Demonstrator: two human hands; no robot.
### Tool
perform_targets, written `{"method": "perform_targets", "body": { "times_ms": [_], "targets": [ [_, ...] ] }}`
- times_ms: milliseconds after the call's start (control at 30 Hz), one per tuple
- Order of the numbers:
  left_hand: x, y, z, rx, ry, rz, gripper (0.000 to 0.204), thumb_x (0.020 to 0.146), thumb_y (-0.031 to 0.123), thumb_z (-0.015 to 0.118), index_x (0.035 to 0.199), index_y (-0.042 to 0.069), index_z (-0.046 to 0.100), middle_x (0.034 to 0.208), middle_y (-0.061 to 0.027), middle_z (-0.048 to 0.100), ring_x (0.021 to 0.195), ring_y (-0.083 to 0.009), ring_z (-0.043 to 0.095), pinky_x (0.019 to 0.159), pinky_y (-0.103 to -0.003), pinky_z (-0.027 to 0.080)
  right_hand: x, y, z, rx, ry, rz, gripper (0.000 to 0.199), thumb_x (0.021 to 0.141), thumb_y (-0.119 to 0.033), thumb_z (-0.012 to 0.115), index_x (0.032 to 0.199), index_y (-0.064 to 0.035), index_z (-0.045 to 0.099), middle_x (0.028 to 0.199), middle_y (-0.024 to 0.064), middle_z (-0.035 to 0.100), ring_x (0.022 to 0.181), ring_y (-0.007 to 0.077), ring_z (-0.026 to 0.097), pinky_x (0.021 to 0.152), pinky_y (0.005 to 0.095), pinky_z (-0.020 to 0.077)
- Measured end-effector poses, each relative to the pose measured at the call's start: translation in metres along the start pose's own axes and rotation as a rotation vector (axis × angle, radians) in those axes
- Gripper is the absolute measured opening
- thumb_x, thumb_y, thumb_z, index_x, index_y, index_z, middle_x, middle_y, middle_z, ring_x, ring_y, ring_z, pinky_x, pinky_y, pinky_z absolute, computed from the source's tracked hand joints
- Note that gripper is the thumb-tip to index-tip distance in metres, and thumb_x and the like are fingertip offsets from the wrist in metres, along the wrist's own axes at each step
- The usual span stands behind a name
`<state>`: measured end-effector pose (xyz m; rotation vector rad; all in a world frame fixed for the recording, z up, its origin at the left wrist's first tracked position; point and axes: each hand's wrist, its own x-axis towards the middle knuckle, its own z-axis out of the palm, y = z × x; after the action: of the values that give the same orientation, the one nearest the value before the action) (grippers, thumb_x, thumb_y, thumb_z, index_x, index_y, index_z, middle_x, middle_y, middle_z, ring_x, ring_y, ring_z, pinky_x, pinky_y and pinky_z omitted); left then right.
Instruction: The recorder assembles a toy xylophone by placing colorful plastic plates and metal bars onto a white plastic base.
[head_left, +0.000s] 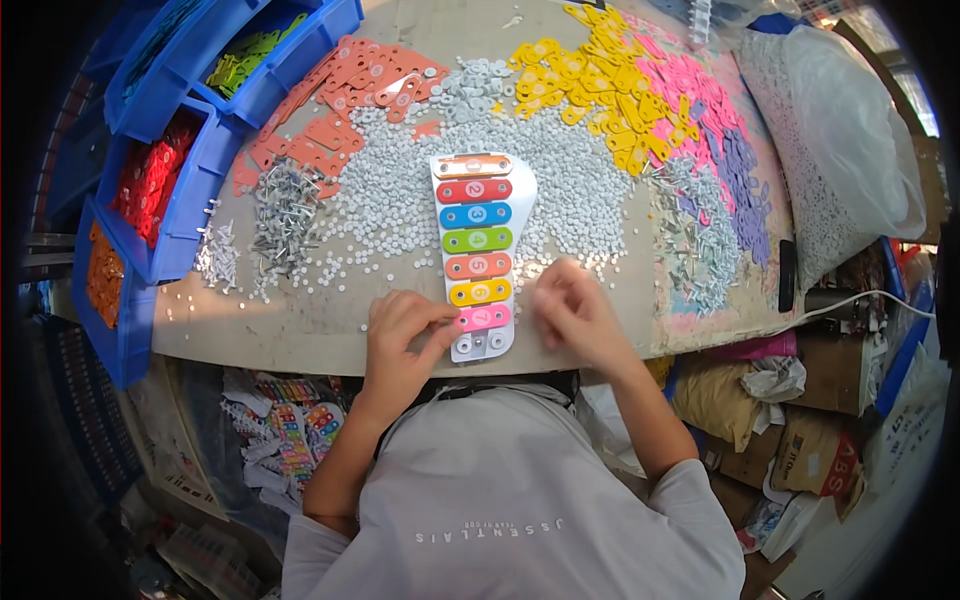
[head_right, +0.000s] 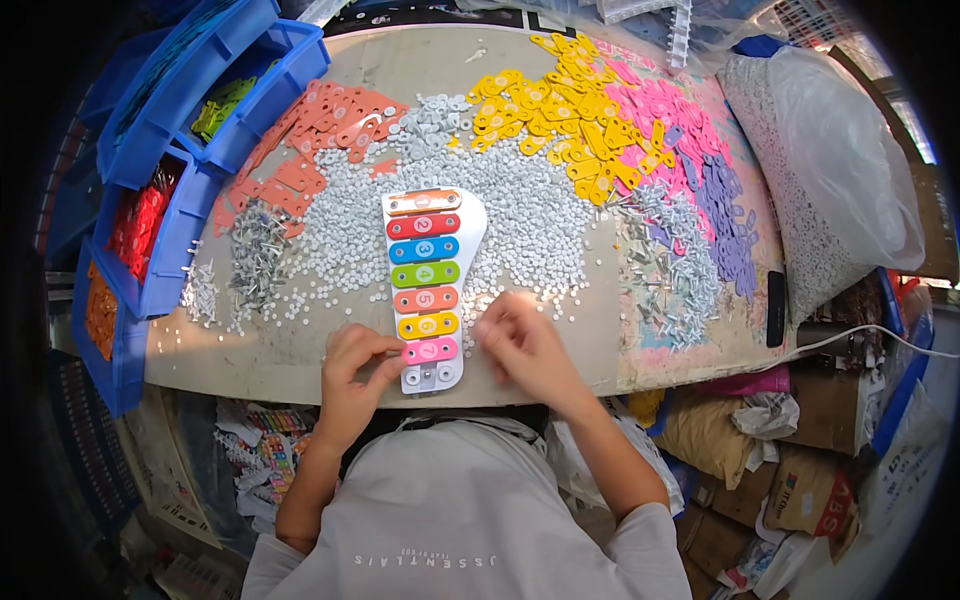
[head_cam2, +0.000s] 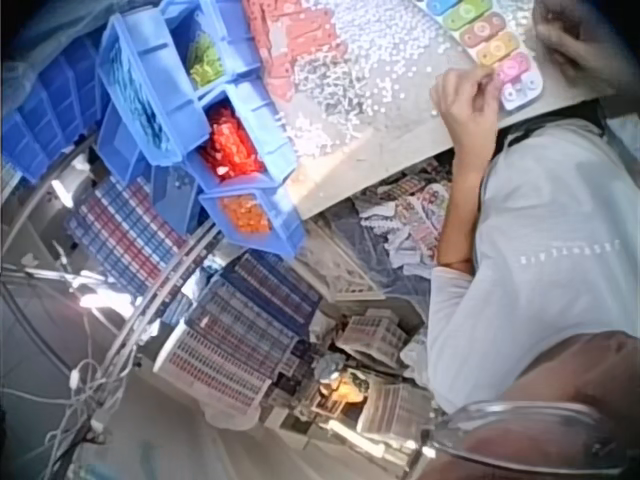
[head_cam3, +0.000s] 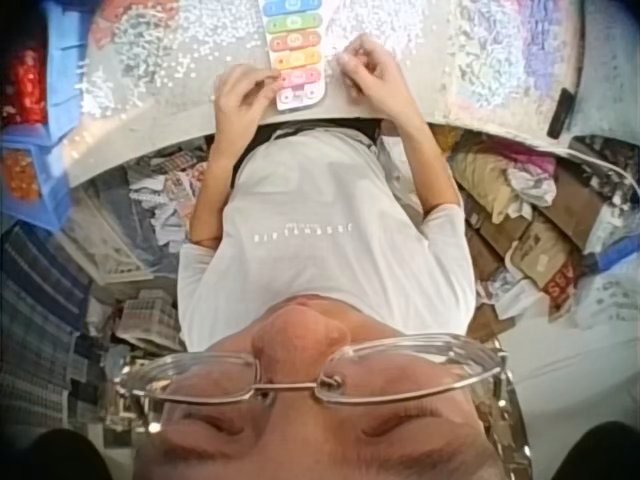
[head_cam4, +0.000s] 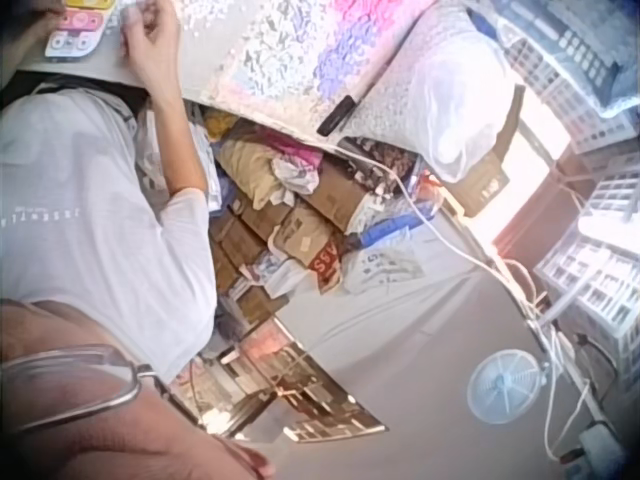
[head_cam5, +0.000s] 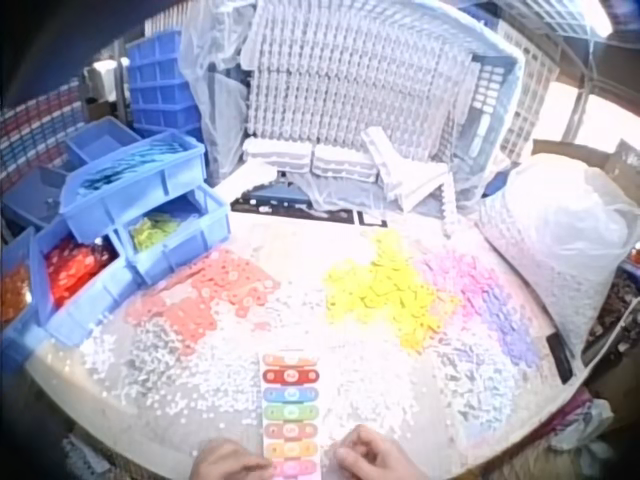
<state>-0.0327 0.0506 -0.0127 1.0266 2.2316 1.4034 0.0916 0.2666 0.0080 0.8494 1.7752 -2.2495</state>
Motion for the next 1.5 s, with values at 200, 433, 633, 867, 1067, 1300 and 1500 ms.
{"method": "perform_targets", "body": {
  "times_ms": [200, 433, 633, 867, 1067, 1300, 1500],
  "targets": [
    [0.005, 0.014, 0.004, 0.251, 0.057, 0.227, 0.021, 0.078, 0.014, 0.082, 0.097, 0.010, 0.074, 0.087, -0.0009, 0.056, 0.085, -0.0203, 0.055, 0.079, -0.037, 0.038, 0.014, -0.039, -0.070, -0.370, 0.485, -0.422, 0.018, 0.102, -0.016, 0.062, 0.091, -0.0039, 0.056, 0.067, -0.0052, 0.051, 0.058, 0.0024, 0.046, 0.052, 0.0214, 0.0356],
    [0.014, 0.015, 0.007, 0.383, 0.027, 0.324, 0.013, 0.081, 0.013, 0.078, 0.092, 0.010, 0.072, 0.088, -0.0010, 0.058, 0.088, -0.0221, 0.056, 0.080, -0.039, 0.039, 0.013, -0.042, -0.069, -0.469, 0.554, -0.510, 0.017, 0.101, -0.014, 0.064, 0.091, -0.0031, 0.056, 0.069, -0.0050, 0.052, 0.061, 0.0013, 0.045, 0.054, 0.0213, 0.0353],
    [0.022, 0.009, -0.013, 0.226, 0.288, 0.140, 0.010, 0.090, 0.008, 0.072, 0.085, 0.003, 0.066, 0.086, -0.0054, 0.058, 0.084, -0.0206, 0.056, 0.080, -0.033, 0.043, 0.001, -0.018, -0.017, -0.708, 0.567, -0.630, 0.008, 0.092, -0.007, 0.070, 0.091, -0.0026, 0.064, 0.079, 0.0047, 0.064, 0.069, 0.0148, 0.058, 0.064, 0.0296, 0.0462],
    [0.003, -0.003, -0.019, -0.261, 0.270, -0.169, 0.019, 0.102, 0.013, 0.061, 0.090, -0.001, 0.057, 0.086, -0.0052, 0.056, 0.082, -0.0134, 0.053, 0.076, -0.027, 0.044, 0.000, 0.007, 0.028, -0.881, 0.208, -0.763, 0.017, 0.081, -0.004, 0.076, 0.096, -0.0055, 0.069, 0.092, 0.0076, 0.063, 0.091, 0.0282, 0.060, 0.076, 0.0390, 0.0486],
    [-0.013, -0.010, -0.011, -0.357, 0.238, -0.168, 0.017, 0.104, 0.012, 0.058, 0.096, -0.002, 0.055, 0.090, -0.0041, 0.058, 0.084, -0.0106, 0.054, 0.078, -0.025, 0.045, 0.001, 0.010, 0.031, -0.827, 0.170, -0.697, 0.018, 0.083, 0.000, 0.074, 0.100, -0.0044, 0.067, 0.095, 0.0089, 0.062, 0.092, 0.0297, 0.059, 0.079, 0.0391, 0.0494],
    [-0.017, -0.005, -0.014, -0.568, 0.261, -0.315, 0.015, 0.106, 0.011, 0.055, 0.104, -0.003, 0.060, 0.094, -0.0045, 0.062, 0.083, -0.0093, 0.059, 0.078, -0.025, 0.049, -0.002, 0.008, 0.035, -0.808, 0.168, -0.612, 0.017, 0.085, 0.003, 0.072, 0.098, -0.0012, 0.063, 0.097, 0.0103, 0.061, 0.092, 0.0297, 0.059, 0.079, 0.0390, 0.0498],
    [-0.013, -0.012, -0.017, -0.545, 0.280, -0.240, 0.010, 0.103, 0.005, 0.056, 0.104, -0.001, 0.064, 0.088, -0.0034, 0.062, 0.084, -0.0092, 0.059, 0.076, -0.025, 0.049, -0.005, 0.011, 0.042, -0.803, 0.217, -0.573, 0.018, 0.085, 0.003, 0.073, 0.102, -0.0010, 0.066, 0.098, 0.0120, 0.062, 0.091, 0.0280, 0.063, 0.076, 0.0369, 0.0524]
  ]
}}
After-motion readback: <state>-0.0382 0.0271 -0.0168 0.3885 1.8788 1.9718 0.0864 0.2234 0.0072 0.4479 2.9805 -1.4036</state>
